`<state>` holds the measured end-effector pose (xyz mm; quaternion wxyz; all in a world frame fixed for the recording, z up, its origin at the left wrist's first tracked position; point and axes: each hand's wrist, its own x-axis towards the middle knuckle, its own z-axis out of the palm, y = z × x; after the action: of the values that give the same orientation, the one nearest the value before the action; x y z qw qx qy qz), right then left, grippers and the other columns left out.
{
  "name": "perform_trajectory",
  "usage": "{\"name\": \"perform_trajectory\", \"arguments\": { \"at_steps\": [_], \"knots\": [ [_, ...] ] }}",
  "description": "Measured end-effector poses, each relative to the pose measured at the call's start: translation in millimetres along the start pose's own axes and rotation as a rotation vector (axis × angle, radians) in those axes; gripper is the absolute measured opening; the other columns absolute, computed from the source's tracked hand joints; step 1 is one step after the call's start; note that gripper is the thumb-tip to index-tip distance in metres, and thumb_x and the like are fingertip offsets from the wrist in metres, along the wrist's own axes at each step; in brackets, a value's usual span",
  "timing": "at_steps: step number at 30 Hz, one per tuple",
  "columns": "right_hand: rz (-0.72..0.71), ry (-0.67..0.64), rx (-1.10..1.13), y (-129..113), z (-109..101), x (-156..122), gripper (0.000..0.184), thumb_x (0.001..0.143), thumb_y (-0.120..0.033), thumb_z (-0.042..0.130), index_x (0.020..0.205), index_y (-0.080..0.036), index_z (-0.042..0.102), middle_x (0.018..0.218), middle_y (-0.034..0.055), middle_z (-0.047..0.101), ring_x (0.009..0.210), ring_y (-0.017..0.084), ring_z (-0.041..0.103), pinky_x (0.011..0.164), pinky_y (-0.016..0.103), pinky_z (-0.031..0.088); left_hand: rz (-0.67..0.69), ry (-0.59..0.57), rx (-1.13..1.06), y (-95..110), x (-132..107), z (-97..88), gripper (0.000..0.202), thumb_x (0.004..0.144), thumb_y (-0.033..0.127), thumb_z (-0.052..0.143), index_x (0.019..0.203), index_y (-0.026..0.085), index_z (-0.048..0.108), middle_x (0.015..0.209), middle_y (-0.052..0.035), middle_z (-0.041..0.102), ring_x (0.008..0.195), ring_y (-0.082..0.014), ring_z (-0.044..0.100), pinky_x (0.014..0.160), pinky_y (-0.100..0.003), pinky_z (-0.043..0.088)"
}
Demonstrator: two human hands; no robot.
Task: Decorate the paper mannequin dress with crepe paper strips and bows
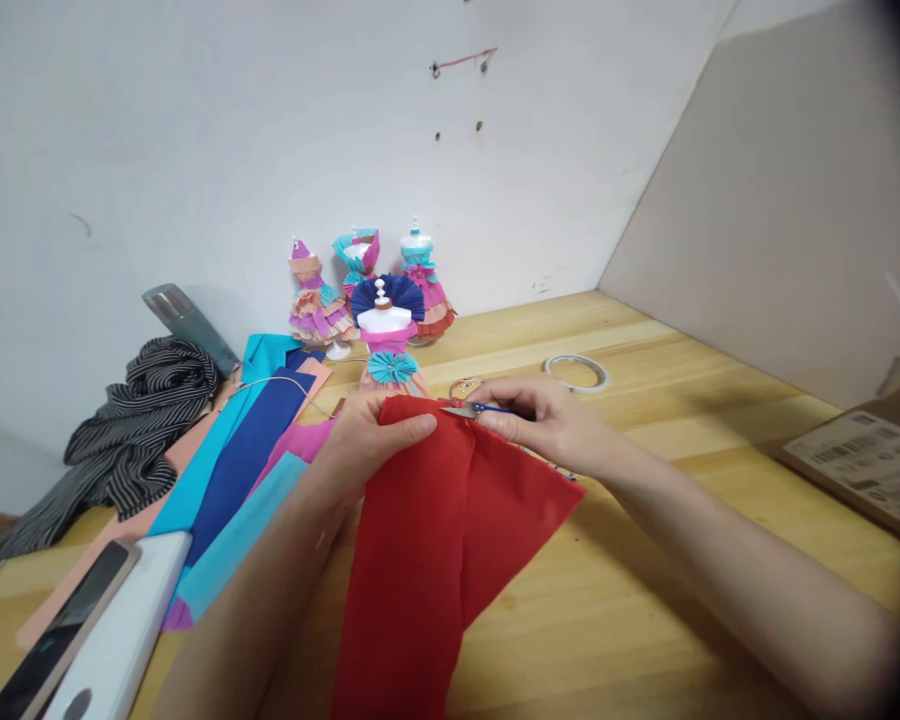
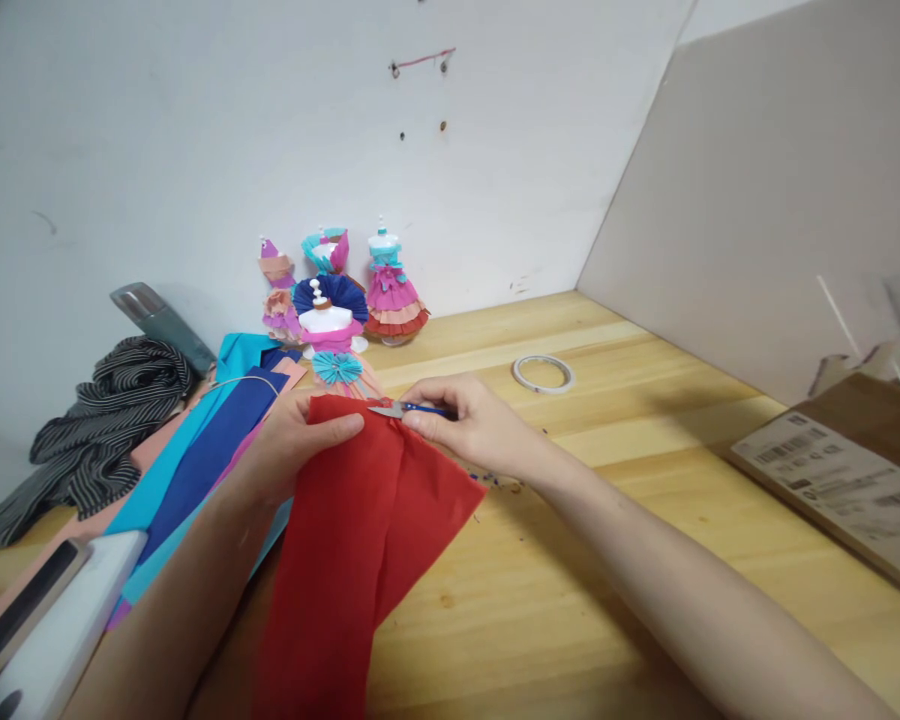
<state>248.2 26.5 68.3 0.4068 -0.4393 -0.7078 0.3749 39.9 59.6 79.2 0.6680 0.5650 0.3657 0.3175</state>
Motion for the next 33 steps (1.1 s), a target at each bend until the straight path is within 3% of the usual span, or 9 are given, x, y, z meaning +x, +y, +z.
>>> {"name": "perform_trajectory", "arguments": {
  "at_steps": [12,17,19,20,23,25,28,33],
  "knots": [
    [0.035,0.051,0.022,-6,1,-2,0.029,0.081,-0.042,0.057,0.07,-0.016,0.061,0.064,0.0014,0.056,0.058,0.012,0.048,0.054,0.025,0.036,-0.036,0.017,-0.046,0,-1,0.5,0.03,0.06,0.034,0.082,0.074,0.01,0.071,0.069,-0.0069,0.071,0.058,-0.0164,0.064,0.054,-0.025,0.05],
    [0.041,0.03,0.098,14,-31,-4,0.04,0.079,-0.053,0.058,0.091,-0.015,0.066,0.073,0.0051,0.064,0.048,0.008,0.035,0.047,0.026,0.029,-0.039,0.025,-0.059,-1,-1,-4.0,0.029,0.061,0.034,0.082,0.075,0.011,0.071,0.069,-0.0054,0.071,0.058,-0.0161,0.065,0.054,-0.024,0.05],
    [0.062,-0.045,0.012,29,-50,-1,0.052,0.073,-0.064,0.055,0.09,-0.016,0.067,0.076,0.008,0.067,0.045,0.008,0.033,0.046,0.028,0.029,-0.034,0.024,-0.062,-1,0,-5.3,0.029,0.061,0.034,0.082,0.075,0.011,0.071,0.068,-0.0047,0.071,0.058,-0.0157,0.065,0.053,-0.023,0.05],
    [0.119,-0.051,-0.133,37,-57,1,0.05,0.071,-0.063,0.057,0.086,-0.017,0.068,0.074,0.0082,0.067,0.046,0.009,0.035,0.047,0.028,0.029,-0.035,0.023,-0.063,-1,0,-5.6,0.028,0.061,0.033,0.082,0.074,0.011,0.071,0.068,-0.0045,0.071,0.058,-0.0155,0.065,0.053,-0.023,0.05],
    [0.24,0.106,-0.444,48,-67,8,0.04,0.072,-0.055,0.061,0.07,-0.015,0.066,0.062,0.0078,0.061,0.053,0.013,0.042,0.051,0.028,0.029,-0.036,0.02,-0.063,-1,1,-5.9,0.029,0.06,0.033,0.082,0.073,0.011,0.07,0.067,-0.004,0.071,0.057,-0.015,0.064,0.053,-0.023,0.051],
    [0.257,0.17,-0.448,43,-64,8,0.039,0.077,-0.053,0.057,0.072,-0.015,0.066,0.061,0.005,0.057,0.055,0.014,0.044,0.051,0.027,0.029,-0.041,0.024,-0.056,-1,1,-5.9,0.029,0.06,0.034,0.082,0.073,0.011,0.07,0.067,-0.0042,0.071,0.057,-0.0152,0.064,0.053,-0.023,0.05],
    [0.159,0.081,-0.15,22,-52,1,0.044,0.081,-0.056,0.051,0.091,-0.017,0.067,0.062,0.0008,0.053,0.054,0.012,0.043,0.05,0.026,0.029,-0.045,0.026,-0.025,0,1,-5.9,0.029,0.061,0.035,0.081,0.072,0.011,0.07,0.066,-0.0048,0.07,0.057,-0.0153,0.064,0.052,-0.023,0.049],
    [0.048,-0.02,-0.001,-8,-25,-8,0.039,0.074,-0.052,0.064,0.086,-0.016,0.068,0.082,0.0058,0.064,0.075,0.018,0.056,0.064,0.028,0.042,-0.034,0.02,0.002,1,-1,-5.1,0.028,0.063,0.034,0.08,0.077,0.011,0.071,0.071,-0.0058,0.072,0.06,-0.0162,0.065,0.056,-0.025,0.051]
  ]
}}
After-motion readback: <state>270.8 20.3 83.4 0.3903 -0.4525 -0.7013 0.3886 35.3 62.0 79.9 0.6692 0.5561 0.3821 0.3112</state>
